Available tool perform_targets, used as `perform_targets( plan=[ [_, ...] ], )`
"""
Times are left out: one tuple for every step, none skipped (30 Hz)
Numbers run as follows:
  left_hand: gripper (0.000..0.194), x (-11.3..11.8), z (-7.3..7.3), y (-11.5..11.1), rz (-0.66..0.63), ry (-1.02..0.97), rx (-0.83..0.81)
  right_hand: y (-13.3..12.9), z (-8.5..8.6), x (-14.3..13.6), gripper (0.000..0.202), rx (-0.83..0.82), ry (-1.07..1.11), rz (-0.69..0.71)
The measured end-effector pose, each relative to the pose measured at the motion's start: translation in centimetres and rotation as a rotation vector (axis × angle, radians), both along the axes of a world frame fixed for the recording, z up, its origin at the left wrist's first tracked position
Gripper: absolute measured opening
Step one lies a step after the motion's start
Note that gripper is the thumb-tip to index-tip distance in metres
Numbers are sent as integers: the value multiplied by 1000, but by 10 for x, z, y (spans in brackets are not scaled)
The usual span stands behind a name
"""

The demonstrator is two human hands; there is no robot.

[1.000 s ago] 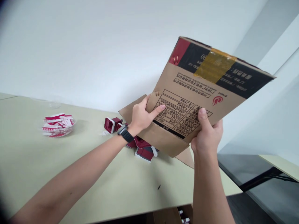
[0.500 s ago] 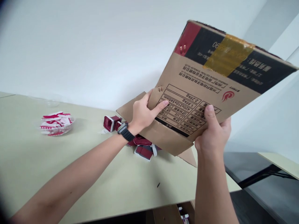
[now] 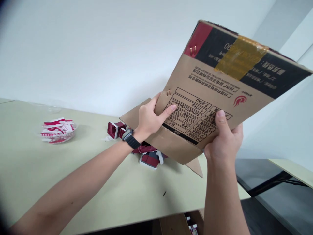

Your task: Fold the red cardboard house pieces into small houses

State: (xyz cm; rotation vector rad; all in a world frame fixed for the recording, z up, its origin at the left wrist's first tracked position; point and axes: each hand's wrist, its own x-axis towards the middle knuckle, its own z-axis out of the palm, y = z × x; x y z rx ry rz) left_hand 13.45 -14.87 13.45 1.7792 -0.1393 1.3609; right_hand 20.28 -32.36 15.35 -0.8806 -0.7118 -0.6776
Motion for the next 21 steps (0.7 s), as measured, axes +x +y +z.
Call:
perform_targets(
  plan=[
    [68,-1,0,0,-1,1,1,0,0,-1,46,0,-8,6],
    [68,-1,1,0,-2,3,1,1,0,-2,45,2,-15,12],
    [68,-2,1,0,-3,6,0,1,0,-3,44,3,-19,17],
    [68,-3,2,0,-5,7,1,1,1,-3,43,3,-20,21],
    [68,-3,2,0,-7,7,1,1,2,-4,43,3,-23,26],
    [67,-4,3,0,-9,3,4,0,3,-5,44,2,-27,31],
    [67,-5,4,0,-11,-4,7,0,4,-5,45,5,-33,33],
    [66,-5,4,0,-11,-12,11,0,5,-5,46,9,-39,35],
    [66,-5,5,0,-8,-19,14,0,5,-5,46,16,-46,33],
    [65,-5,5,0,-4,-24,16,0,6,-5,47,20,-52,30],
    [65,-5,6,0,0,-25,17,1,7,-5,46,21,-55,24],
    [65,-5,6,0,3,-23,15,1,7,-5,45,20,-56,21],
    [65,-5,6,0,4,-18,13,2,7,-4,44,17,-56,20],
    [66,-4,5,0,4,-15,12,2,6,-4,43,15,-52,22],
    [66,-4,5,0,3,-13,12,2,6,-4,43,16,-48,24],
    [66,-4,5,1,2,-13,13,2,6,-4,44,18,-43,28],
    [66,-3,4,1,2,-15,14,2,6,-4,45,21,-42,31],
    [66,-3,4,1,3,-16,15,2,6,-4,45,25,-41,34],
    [67,-3,5,1,6,-15,15,1,6,-4,45,28,-40,36],
    [67,-3,5,1,10,-13,13,1,7,-4,44,28,-41,35],
    [68,-3,6,1,12,-10,12,0,7,-4,42,26,-43,29]
  ],
)
